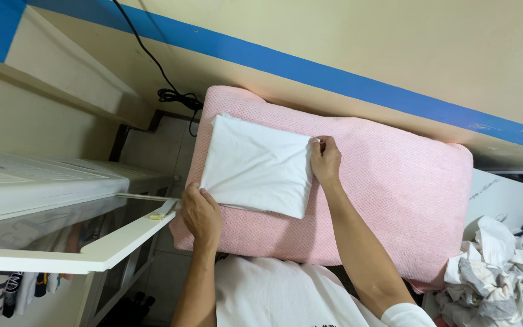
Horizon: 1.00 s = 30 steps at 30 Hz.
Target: The person folds a white t-shirt and a striped shirt on a pink cushion, smoothing and aligning each piece before folding it into a compact rectangle. The folded shirts are then placed into a white cabinet.
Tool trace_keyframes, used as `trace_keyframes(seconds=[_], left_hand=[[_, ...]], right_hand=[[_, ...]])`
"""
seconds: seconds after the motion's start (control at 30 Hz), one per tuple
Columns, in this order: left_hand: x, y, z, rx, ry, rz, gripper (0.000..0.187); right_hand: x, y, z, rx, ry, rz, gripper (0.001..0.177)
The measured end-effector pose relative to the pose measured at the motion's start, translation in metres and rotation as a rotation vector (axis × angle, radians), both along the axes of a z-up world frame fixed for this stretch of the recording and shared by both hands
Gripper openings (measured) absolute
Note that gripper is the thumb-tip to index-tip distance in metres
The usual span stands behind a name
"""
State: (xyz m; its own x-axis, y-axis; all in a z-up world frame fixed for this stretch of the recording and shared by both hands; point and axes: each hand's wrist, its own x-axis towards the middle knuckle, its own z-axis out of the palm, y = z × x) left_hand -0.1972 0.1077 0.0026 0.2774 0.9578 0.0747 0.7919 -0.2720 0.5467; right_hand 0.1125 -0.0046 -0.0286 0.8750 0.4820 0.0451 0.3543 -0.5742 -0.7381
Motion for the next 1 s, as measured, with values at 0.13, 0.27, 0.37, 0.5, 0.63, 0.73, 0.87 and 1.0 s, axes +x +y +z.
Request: trace_keyframes(seconds=[0.13,0.27,0.37,0.5,0.63,0.73,0.87,1.0], left_hand=[[0.031,-0.007,-0.002,0.024,0.109,-0.195,0.031],[0.098,0.001,-0.015,0.297,0.297,-0.71,0.049],[0.124,0.027,-0.021,0.043,0.235,-0.824,0.06],[0.106,0.072,-0.025,-0.073,0.417,-0.704,0.068],[0.076,0.091,-0.038,-0.082,0.31,-0.408,0.074],[0.046,0.06,-0.049,-0.047,0.158,-0.287,0.072],[0.013,0.016,-0.052,-0.15,0.235,-0.179,0.06],[0.019,0.016,-0.043,0.08,0.223,-0.212,0.056]], right_hand=[[-0.031,-0.005,0.012,-0.077,-0.325,0.098,0.04],[-0.093,0.006,0.015,-0.187,-0.558,0.486,0.045],[-0.102,0.015,0.022,-0.446,-0.446,0.469,0.052],[-0.079,-0.004,0.026,-0.521,-0.249,0.413,0.068],[-0.074,-0.04,0.016,-0.331,-0.264,0.265,0.068],[-0.103,-0.053,0.01,-0.162,-0.22,0.156,0.069],[-0.125,-0.043,0.018,0.108,0.185,-0.15,0.072],[-0.1,-0.028,0.038,0.079,0.805,-0.329,0.064]])
